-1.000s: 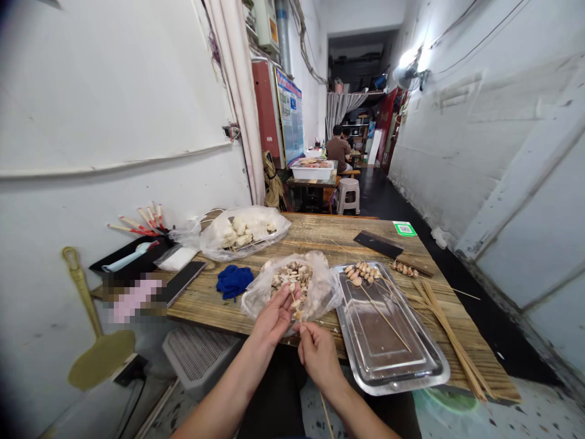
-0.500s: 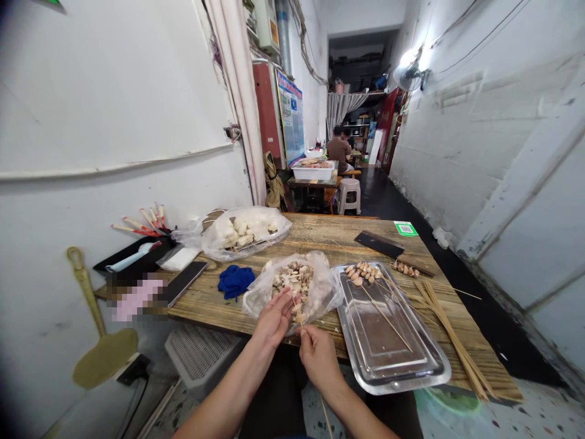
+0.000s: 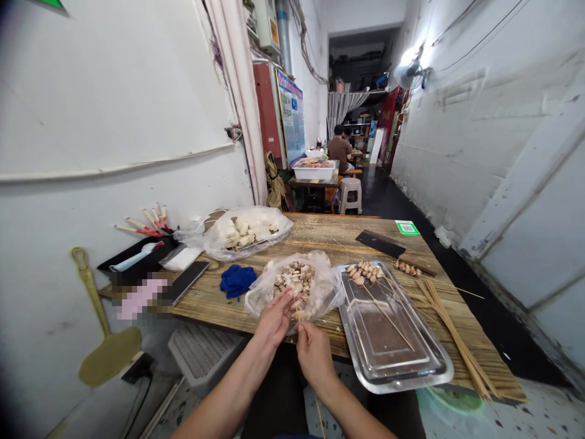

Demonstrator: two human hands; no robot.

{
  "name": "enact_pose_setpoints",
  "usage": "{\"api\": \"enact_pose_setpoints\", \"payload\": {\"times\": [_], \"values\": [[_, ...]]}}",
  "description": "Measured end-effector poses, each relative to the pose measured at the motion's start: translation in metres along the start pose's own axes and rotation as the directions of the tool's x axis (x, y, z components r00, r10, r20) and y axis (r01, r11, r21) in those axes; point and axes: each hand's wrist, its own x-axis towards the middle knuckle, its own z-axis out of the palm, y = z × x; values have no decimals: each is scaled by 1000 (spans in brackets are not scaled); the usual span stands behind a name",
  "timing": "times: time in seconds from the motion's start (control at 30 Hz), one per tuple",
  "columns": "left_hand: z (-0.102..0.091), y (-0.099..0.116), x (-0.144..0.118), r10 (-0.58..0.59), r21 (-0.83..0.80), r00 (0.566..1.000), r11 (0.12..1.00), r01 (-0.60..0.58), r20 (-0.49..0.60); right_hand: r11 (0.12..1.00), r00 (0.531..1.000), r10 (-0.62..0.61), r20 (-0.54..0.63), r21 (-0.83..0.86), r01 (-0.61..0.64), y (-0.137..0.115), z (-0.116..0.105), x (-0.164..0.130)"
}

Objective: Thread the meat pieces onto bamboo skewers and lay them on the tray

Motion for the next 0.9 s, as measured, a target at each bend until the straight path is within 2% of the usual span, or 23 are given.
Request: {"api": "enact_pose_setpoints", "payload": {"times": [0.17,0.23,0.33,0.37,0.43,0.5,0.57,0.67,0.77,0.9], "values": [[-3,3,-2,1,-14,999,1000,0,44,1000,1000,-17,-8,-13,17,4,-1,8],[-7,9,-4,82,-31,995,996,-80,61,1000,1000,-15,-14,-17,15,7,-7,11],[-11,16,-8,229,-1,973,973,-229,32,1000,999,-17,-37,-22,16,9,-18,13],[-11,17,-9,228,19,973,973,-229,43,1000,999,-17,-36,-19,17,9,-20,13],[-9,16,-13,137,52,986,988,-143,100,1000,1000,-19,-17,-12,19,7,-20,11],[-3,13,-18,54,52,988,997,-62,143,1000,999,-29,20,-10,29,5,-16,6],[3,7,-21,37,35,991,998,-42,131,999,998,-40,46,-13,41,3,-9,0],[7,-5,-24,66,43,996,997,-69,54,998,998,-55,32,-16,56,3,1,-10],[3,-19,-28,131,94,991,987,-130,-15,998,999,-47,8,-44,48,7,6,-17],[-1,-30,-29,225,204,974,955,-217,-16,995,999,-43,24,-92,45,11,8,-11]]}}
